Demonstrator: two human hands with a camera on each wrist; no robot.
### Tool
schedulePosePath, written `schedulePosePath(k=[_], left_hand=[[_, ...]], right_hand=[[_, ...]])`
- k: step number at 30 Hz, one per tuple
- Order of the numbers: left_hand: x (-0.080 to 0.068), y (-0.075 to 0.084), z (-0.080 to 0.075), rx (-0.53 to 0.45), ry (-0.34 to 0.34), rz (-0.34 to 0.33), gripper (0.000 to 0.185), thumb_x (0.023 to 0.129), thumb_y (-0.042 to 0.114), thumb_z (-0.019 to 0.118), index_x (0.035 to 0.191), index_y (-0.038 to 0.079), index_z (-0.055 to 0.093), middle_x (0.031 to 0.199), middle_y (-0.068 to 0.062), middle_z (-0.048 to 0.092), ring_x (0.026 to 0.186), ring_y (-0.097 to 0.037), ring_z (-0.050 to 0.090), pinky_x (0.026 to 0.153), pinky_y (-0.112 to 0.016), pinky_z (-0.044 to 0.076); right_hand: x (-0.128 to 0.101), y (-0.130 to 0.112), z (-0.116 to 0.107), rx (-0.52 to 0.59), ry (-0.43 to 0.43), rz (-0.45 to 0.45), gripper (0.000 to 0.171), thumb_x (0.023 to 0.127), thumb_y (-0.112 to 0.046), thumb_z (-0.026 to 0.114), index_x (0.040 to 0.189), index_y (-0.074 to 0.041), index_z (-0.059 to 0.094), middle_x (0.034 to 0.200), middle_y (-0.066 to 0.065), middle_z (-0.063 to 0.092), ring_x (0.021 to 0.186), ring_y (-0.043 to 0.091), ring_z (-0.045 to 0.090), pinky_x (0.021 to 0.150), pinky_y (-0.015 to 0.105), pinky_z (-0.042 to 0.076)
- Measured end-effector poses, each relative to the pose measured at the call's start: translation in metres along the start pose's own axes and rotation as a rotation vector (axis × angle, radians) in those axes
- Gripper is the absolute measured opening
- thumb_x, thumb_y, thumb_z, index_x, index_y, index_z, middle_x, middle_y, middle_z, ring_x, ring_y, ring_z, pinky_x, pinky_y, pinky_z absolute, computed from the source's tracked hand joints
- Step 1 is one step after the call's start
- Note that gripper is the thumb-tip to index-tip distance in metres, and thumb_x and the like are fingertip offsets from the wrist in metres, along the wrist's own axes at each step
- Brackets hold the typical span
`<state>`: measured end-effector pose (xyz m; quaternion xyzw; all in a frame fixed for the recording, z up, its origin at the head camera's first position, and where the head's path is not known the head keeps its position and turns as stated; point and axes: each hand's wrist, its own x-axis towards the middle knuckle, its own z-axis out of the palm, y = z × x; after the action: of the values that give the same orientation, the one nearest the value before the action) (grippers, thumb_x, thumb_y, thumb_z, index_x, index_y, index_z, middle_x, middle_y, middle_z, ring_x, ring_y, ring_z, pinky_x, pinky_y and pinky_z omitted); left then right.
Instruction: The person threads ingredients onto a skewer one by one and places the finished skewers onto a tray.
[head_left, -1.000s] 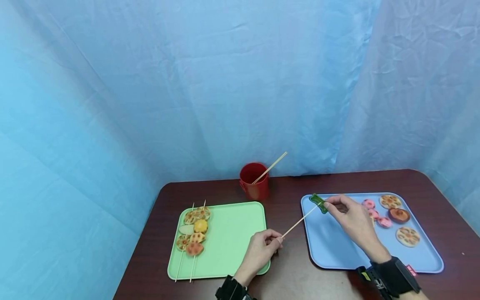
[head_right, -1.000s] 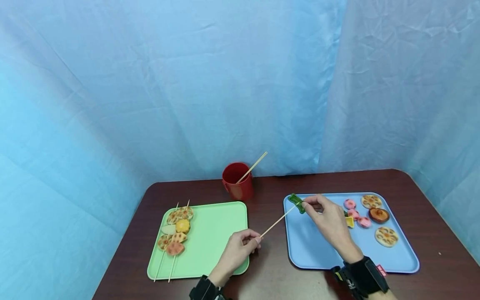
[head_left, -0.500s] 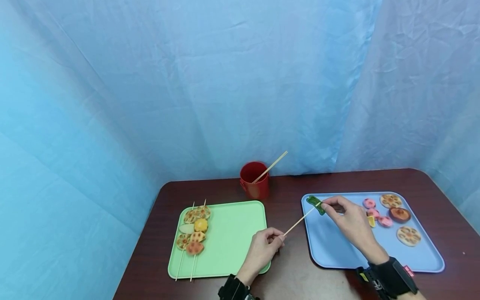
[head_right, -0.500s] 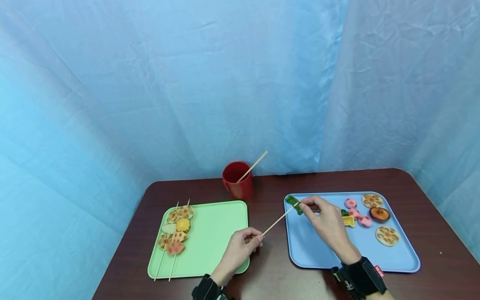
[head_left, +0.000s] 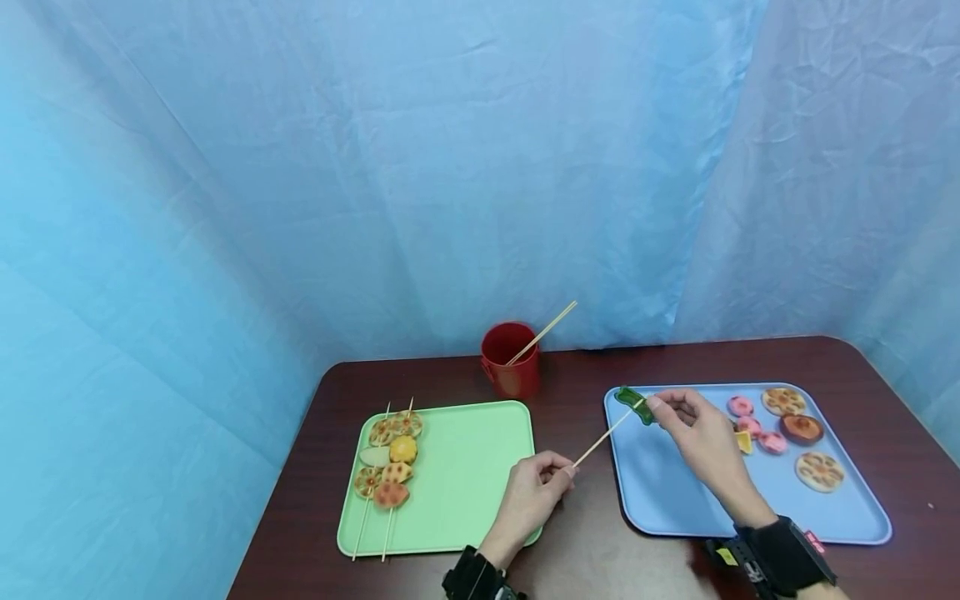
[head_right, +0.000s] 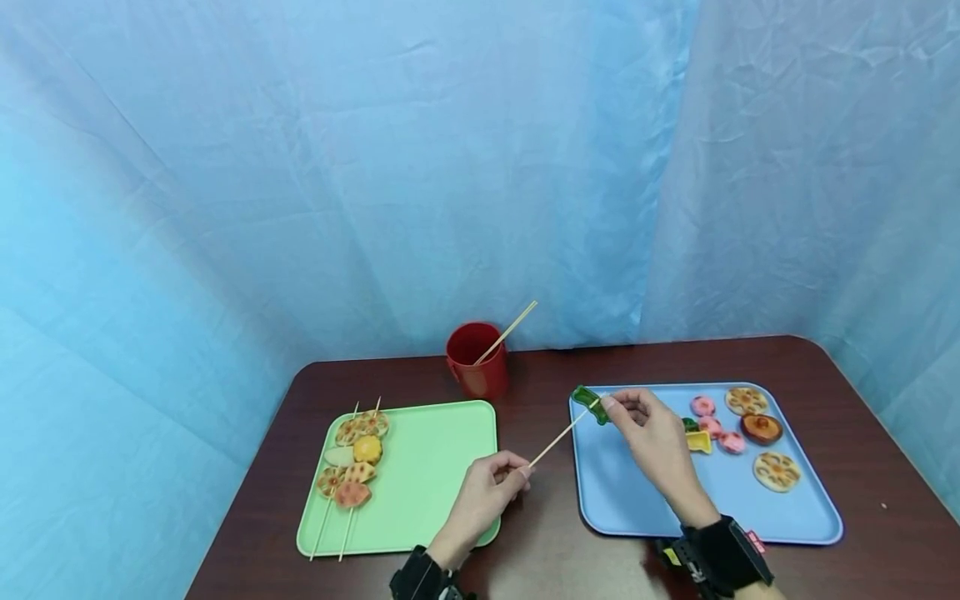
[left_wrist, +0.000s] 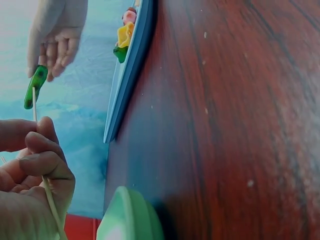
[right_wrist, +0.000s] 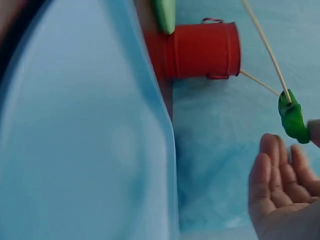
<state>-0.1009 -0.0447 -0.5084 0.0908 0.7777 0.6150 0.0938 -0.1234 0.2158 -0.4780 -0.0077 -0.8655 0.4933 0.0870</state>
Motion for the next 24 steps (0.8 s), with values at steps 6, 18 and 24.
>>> schedulePosePath(k=[6, 18, 24], left_hand=[[0.001, 0.001, 0.002, 0.012, 0.007, 0.017, 0.016, 0.098, 0.010, 0.067, 0.097, -0.003, 0.074, 0.076, -0.017, 0.070, 0.058, -0.040, 0.061, 0.047, -0.020, 0.042], [0.001, 0.001, 0.004, 0.021, 0.032, 0.006, 0.015, 0.098, 0.009, 0.066, 0.096, -0.003, 0.075, 0.071, -0.005, 0.068, 0.054, -0.026, 0.058, 0.048, -0.019, 0.040], [0.000, 0.003, 0.007, -0.013, 0.027, 0.003, 0.016, 0.098, 0.011, 0.067, 0.096, -0.004, 0.074, 0.073, -0.010, 0.069, 0.057, -0.034, 0.060, 0.048, -0.020, 0.041]], right_hand=[[0.004, 0.000, -0.002, 0.290, -0.130, 0.160, 0.065, 0.107, -0.048, 0.052, 0.141, 0.007, 0.056, 0.128, 0.024, 0.066, 0.096, 0.003, 0.070, 0.085, 0.021, 0.056], [0.003, -0.002, 0.003, 0.424, -0.161, 0.219, 0.062, 0.105, -0.044, 0.059, 0.136, 0.010, 0.058, 0.114, 0.001, 0.068, 0.097, 0.005, 0.070, 0.086, 0.023, 0.057], [-0.001, -0.004, 0.012, 0.474, -0.215, 0.219, 0.052, 0.106, -0.036, 0.061, 0.131, 0.009, 0.062, 0.112, 0.000, 0.068, 0.098, 0.008, 0.069, 0.088, 0.026, 0.057]])
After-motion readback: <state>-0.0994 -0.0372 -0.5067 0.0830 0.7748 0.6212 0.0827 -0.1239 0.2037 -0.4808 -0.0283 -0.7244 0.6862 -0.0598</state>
